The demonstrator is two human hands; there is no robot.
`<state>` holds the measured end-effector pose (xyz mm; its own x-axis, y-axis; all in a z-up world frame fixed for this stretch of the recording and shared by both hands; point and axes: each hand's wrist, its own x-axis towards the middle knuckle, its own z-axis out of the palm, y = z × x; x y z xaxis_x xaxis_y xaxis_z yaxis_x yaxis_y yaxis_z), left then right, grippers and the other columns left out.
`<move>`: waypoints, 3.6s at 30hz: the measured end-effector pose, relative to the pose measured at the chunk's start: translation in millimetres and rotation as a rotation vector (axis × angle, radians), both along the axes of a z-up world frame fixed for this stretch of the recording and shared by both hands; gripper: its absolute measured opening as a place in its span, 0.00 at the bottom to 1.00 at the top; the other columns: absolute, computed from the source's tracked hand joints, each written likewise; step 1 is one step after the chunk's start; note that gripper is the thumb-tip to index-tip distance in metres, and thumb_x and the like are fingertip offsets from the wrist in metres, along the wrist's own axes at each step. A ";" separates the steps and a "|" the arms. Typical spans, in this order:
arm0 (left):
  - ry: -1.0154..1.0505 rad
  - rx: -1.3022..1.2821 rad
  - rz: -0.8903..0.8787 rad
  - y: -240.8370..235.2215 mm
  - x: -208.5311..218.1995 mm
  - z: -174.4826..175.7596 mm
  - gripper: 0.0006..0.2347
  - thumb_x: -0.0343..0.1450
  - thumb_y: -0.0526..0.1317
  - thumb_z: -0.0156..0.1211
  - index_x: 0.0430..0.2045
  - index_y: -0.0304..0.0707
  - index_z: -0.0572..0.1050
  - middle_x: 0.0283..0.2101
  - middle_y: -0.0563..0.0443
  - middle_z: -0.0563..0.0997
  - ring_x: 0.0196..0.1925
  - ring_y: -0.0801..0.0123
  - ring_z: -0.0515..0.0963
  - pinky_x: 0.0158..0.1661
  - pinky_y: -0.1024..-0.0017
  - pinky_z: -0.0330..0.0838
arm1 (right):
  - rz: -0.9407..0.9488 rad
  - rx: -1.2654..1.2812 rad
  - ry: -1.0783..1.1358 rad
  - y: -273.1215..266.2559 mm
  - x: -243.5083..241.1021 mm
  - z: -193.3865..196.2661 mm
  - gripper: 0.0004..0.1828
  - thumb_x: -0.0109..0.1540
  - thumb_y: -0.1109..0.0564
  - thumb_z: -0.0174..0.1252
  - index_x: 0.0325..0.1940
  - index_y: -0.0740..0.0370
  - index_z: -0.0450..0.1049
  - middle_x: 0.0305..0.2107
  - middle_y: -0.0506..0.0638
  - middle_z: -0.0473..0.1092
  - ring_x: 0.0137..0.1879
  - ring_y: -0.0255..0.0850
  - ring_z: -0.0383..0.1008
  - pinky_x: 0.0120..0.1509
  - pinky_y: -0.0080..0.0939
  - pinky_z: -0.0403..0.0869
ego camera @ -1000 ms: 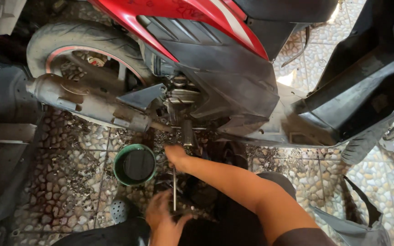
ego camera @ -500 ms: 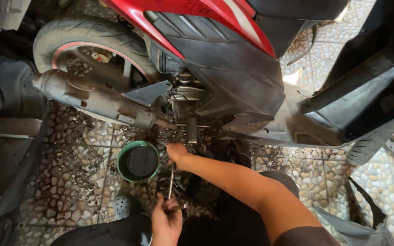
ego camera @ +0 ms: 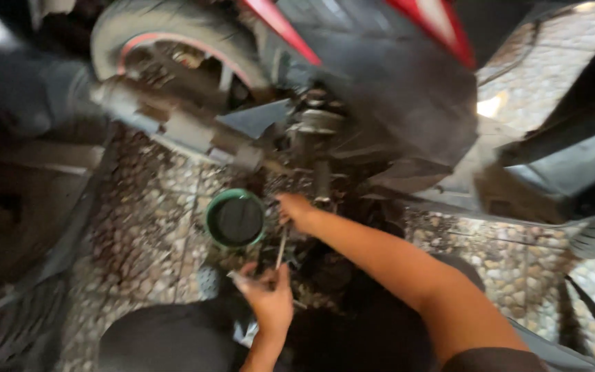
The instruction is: The person uses a T-handle wrench to loosen a bolt on the rear engine area of a red motorcycle, then removes a black plastic cover by hand. The person places the cover aside and continues to manipulate the exposed engine components with their hands.
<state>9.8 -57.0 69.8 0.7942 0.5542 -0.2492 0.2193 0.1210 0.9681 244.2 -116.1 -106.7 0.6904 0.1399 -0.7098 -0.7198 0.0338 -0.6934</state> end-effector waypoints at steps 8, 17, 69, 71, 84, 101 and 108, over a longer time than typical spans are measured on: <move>-0.029 0.816 -0.731 31.4 10.4 34.0 0.16 0.74 0.40 0.62 0.55 0.42 0.69 0.34 0.43 0.79 0.31 0.51 0.80 0.30 0.56 0.75 | 0.013 0.077 0.062 -23.3 12.2 37.4 0.17 0.66 0.46 0.55 0.38 0.64 0.70 0.27 0.53 0.68 0.30 0.43 0.67 0.29 0.43 0.70; -0.227 1.168 -1.102 32.4 6.0 105.2 0.23 0.71 0.45 0.59 0.62 0.44 0.67 0.50 0.41 0.79 0.40 0.45 0.83 0.36 0.53 0.77 | -0.042 0.124 0.039 -25.3 11.2 41.2 0.17 0.67 0.45 0.54 0.40 0.63 0.67 0.27 0.51 0.64 0.28 0.41 0.62 0.27 0.43 0.66; -0.063 0.598 -0.529 19.0 22.8 121.6 0.24 0.72 0.31 0.51 0.64 0.29 0.55 0.67 0.30 0.62 0.67 0.42 0.67 0.63 0.53 0.63 | -0.058 0.202 0.053 -11.7 6.2 59.5 0.14 0.65 0.50 0.57 0.36 0.64 0.68 0.25 0.51 0.64 0.27 0.41 0.63 0.29 0.43 0.66; -0.119 0.919 -0.785 35.6 22.4 94.5 0.21 0.72 0.33 0.52 0.62 0.33 0.62 0.67 0.34 0.65 0.68 0.44 0.67 0.63 0.53 0.64 | -0.062 0.198 0.068 -8.6 13.2 46.6 0.13 0.65 0.50 0.56 0.36 0.63 0.68 0.25 0.51 0.64 0.27 0.41 0.62 0.28 0.44 0.66; -0.237 1.408 -1.120 53.5 -3.8 106.5 0.14 0.62 0.32 0.58 0.41 0.41 0.78 0.64 0.46 0.70 0.69 0.51 0.65 0.58 0.42 0.63 | 0.025 0.104 -0.048 -8.4 -21.5 37.9 0.13 0.64 0.57 0.47 0.30 0.66 0.72 0.22 0.57 0.70 0.26 0.48 0.71 0.27 0.51 0.69; -0.169 -0.735 -0.256 34.6 -39.8 20.0 0.16 0.81 0.47 0.44 0.33 0.33 0.71 0.43 0.42 0.80 0.53 0.50 0.82 0.56 0.58 0.75 | -0.117 0.106 -0.072 -52.6 3.4 31.1 0.13 0.69 0.56 0.45 0.39 0.61 0.75 0.28 0.52 0.74 0.34 0.45 0.75 0.39 0.49 0.77; -0.136 -0.813 -0.128 25.4 -39.1 26.7 0.10 0.79 0.45 0.49 0.41 0.36 0.70 0.46 0.45 0.77 0.57 0.51 0.78 0.64 0.54 0.68 | 0.051 -0.319 -0.446 -83.6 22.6 -34.8 0.12 0.73 0.55 0.45 0.44 0.63 0.71 0.35 0.51 0.68 0.37 0.41 0.67 0.43 0.40 0.67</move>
<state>-29.3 -31.5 96.5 0.8911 0.1461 -0.4295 0.1662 0.7758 0.6087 266.8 -199.7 -141.5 0.9320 0.0067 -0.3625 -0.3490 -0.2547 -0.9019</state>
